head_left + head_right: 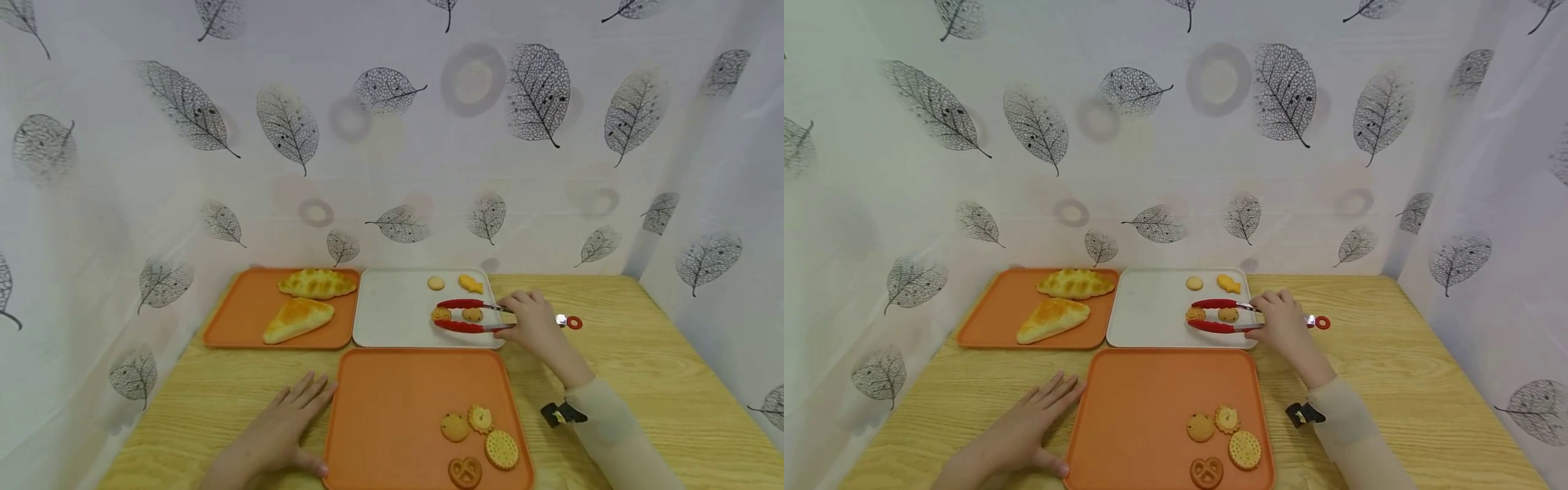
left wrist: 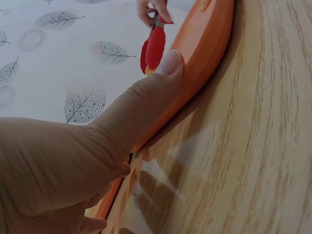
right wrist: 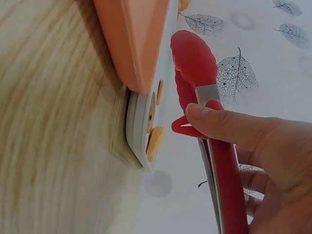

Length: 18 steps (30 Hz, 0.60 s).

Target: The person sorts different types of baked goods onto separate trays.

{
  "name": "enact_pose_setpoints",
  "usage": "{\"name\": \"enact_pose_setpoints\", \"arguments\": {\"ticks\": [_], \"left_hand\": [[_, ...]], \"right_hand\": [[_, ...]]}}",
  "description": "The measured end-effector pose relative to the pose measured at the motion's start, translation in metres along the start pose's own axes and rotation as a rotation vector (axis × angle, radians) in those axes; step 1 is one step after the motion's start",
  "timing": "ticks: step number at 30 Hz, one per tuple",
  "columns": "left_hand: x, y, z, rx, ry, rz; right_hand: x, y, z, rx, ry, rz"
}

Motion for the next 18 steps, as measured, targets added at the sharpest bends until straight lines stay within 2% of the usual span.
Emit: {"name": "enact_pose_setpoints", "arguments": {"ticks": [7,18], "left_hand": [[0.002,0.0,-0.001,0.005,-0.002,-0.004],[0.0,0.0,0.001,0.006,0.016,-0.001]], "right_hand": [[-0.002,-0.009,-0.007,0.105,0.02,-0.073],[-0.006,-0.011,-0.013,0.162,0.016,-0.115]]}}
Point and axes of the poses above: each hand's wrist, its own y-axis away from the middle knuckle, its own z-axis out of the back of the hand, x = y × z, the point moved 3 cm from there along -y, towards the middle knuckle, and after that the axes turned 13 degrees about -x, right-handed, at the moved point
